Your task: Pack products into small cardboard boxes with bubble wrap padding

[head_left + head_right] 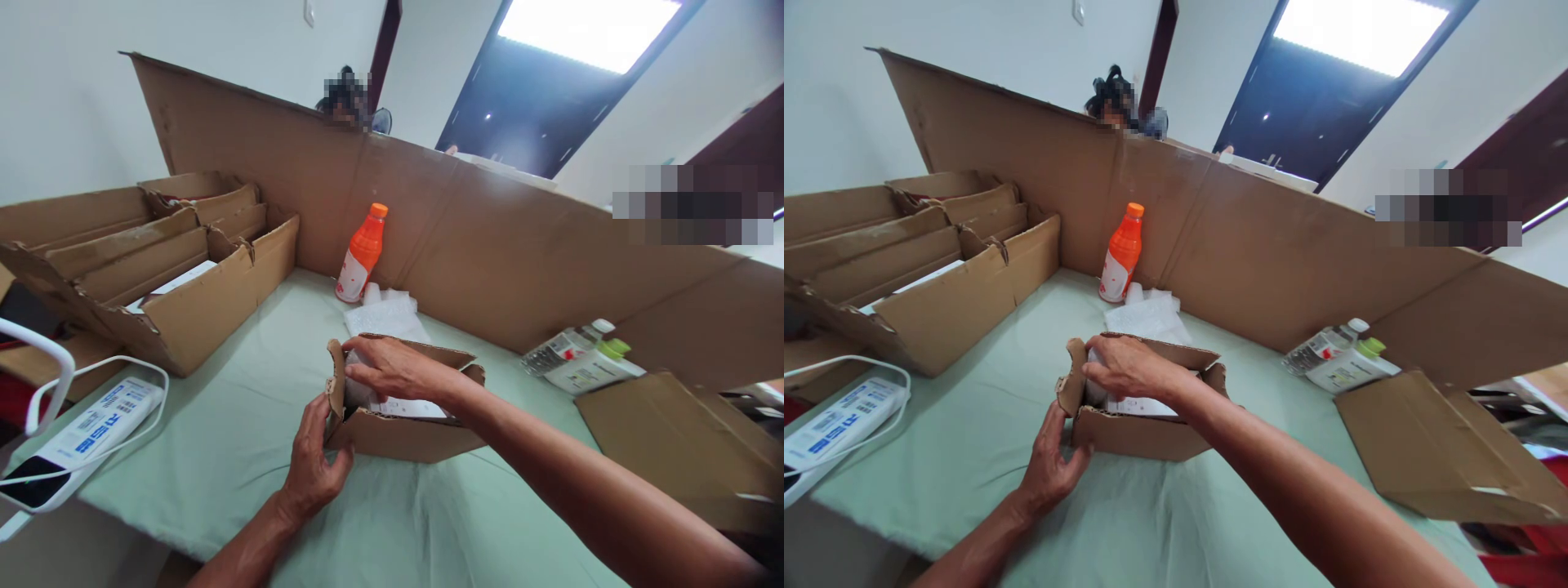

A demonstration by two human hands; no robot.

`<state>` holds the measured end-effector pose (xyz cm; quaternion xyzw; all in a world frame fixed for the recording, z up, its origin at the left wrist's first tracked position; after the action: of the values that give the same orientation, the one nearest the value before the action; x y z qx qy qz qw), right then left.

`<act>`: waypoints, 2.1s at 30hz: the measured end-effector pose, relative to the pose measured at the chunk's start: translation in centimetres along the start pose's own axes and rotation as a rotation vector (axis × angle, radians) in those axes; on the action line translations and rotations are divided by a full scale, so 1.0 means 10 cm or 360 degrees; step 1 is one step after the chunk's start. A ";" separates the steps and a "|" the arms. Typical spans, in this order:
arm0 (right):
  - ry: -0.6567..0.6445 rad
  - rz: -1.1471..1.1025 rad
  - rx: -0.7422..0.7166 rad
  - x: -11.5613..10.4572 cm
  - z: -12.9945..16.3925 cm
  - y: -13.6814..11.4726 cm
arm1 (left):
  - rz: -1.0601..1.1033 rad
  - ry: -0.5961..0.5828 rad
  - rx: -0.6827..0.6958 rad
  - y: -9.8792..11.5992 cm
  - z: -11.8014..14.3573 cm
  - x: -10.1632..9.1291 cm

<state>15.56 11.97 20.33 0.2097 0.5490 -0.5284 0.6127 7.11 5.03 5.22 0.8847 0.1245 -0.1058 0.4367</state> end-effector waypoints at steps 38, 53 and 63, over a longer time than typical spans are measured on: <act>0.0363 -0.0129 -0.0188 0.05 0.18 0.16 | 0.0037 -0.0044 0.0022 0.00 -0.02 -0.02; 0.1805 -0.0926 0.0660 0.83 2.22 1.70 | 0.0170 -0.0119 -0.0406 -0.10 0.00 -0.29; 0.1297 -0.0924 0.0564 1.25 1.45 1.60 | 0.0331 -0.0188 -0.0706 -0.23 -0.12 0.05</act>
<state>34.09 0.27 8.43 0.3379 0.6803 -0.6366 0.1333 6.93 7.41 4.14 0.7676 0.0273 -0.0818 0.6351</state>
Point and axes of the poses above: each hand's wrist, its own z-axis away from the middle knuckle, its own x-axis out of the palm, y = z × x, the point moved 8 cm from there along -z, towards the middle knuckle, and after that the axes turned 1 degree about -z, right-handed, at the moved point
